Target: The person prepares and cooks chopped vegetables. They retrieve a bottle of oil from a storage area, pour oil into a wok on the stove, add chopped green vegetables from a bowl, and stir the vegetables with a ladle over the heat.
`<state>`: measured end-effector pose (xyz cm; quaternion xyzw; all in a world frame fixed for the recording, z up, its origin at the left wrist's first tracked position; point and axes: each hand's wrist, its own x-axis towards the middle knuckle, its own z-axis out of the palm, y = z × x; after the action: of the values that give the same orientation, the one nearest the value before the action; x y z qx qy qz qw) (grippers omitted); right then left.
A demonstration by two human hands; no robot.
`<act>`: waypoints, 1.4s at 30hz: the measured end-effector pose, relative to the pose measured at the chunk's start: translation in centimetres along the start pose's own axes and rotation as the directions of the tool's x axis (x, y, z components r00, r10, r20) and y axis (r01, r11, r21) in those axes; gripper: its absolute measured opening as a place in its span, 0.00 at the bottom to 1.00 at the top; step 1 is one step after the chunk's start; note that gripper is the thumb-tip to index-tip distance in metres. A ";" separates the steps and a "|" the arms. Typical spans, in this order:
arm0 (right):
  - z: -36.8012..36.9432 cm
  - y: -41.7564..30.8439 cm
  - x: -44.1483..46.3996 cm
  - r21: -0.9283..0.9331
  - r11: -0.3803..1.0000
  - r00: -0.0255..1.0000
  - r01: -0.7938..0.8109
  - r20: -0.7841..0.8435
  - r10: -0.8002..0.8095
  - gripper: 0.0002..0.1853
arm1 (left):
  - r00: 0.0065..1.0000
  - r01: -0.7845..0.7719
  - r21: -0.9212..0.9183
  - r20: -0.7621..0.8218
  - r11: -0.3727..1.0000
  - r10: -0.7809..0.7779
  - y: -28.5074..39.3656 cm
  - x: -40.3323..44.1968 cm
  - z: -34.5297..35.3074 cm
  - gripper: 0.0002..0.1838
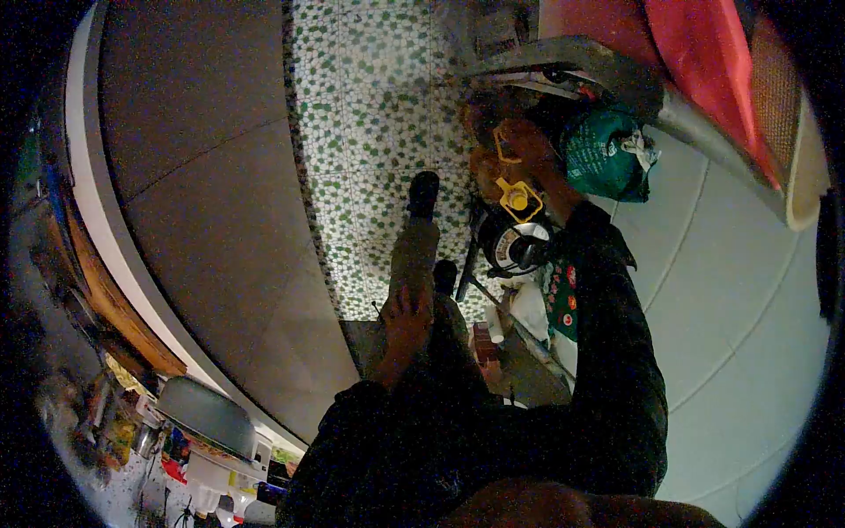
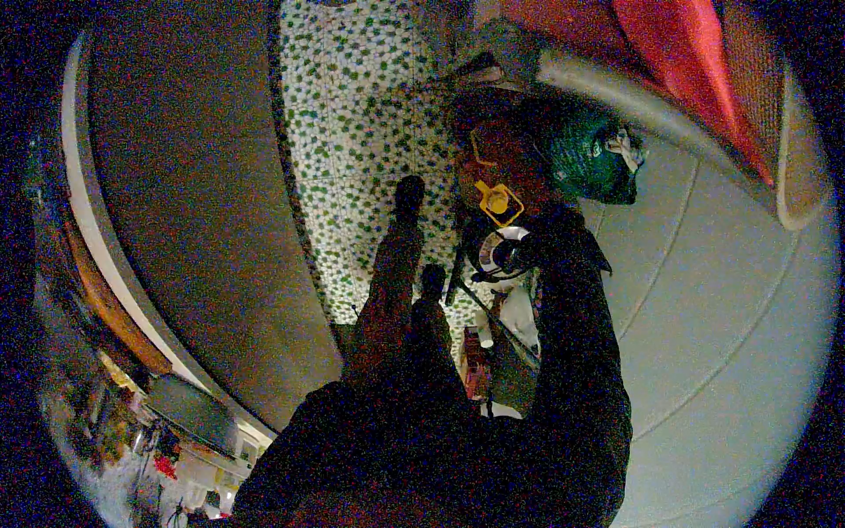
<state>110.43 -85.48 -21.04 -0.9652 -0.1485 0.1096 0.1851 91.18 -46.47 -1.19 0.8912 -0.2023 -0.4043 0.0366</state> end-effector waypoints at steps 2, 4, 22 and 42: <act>-0.3 0.2 0.0 0.015 1.000 1.000 0.017 0.003 -0.017 0.17 | 1.000 -0.005 0.008 -0.005 1.000 0.005 0.2 -0.1 -0.6 0.36; -0.5 0.4 -0.1 -0.006 1.000 1.000 0.016 0.027 -0.015 0.17 | 1.000 -0.008 0.015 0.003 1.000 0.008 0.3 -0.4 -1.0 0.35; 5.7 -3.8 -6.0 0.858 -0.237 0.357 -0.456 0.420 0.834 0.05 | 0.978 0.025 0.039 0.204 0.999 -0.033 0.6 1.9 -3.4 0.37; -4.9 -20.4 -3.6 0.412 -0.910 0.682 -0.032 0.675 0.282 0.08 | 0.983 0.056 -0.267 -0.156 0.962 -0.101 0.2 -3.3 -4.6 0.35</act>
<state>103.34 -70.17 -8.06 -0.0932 0.4604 0.1603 0.8681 92.56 -45.84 4.28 0.9169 -0.1076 -0.3518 0.1548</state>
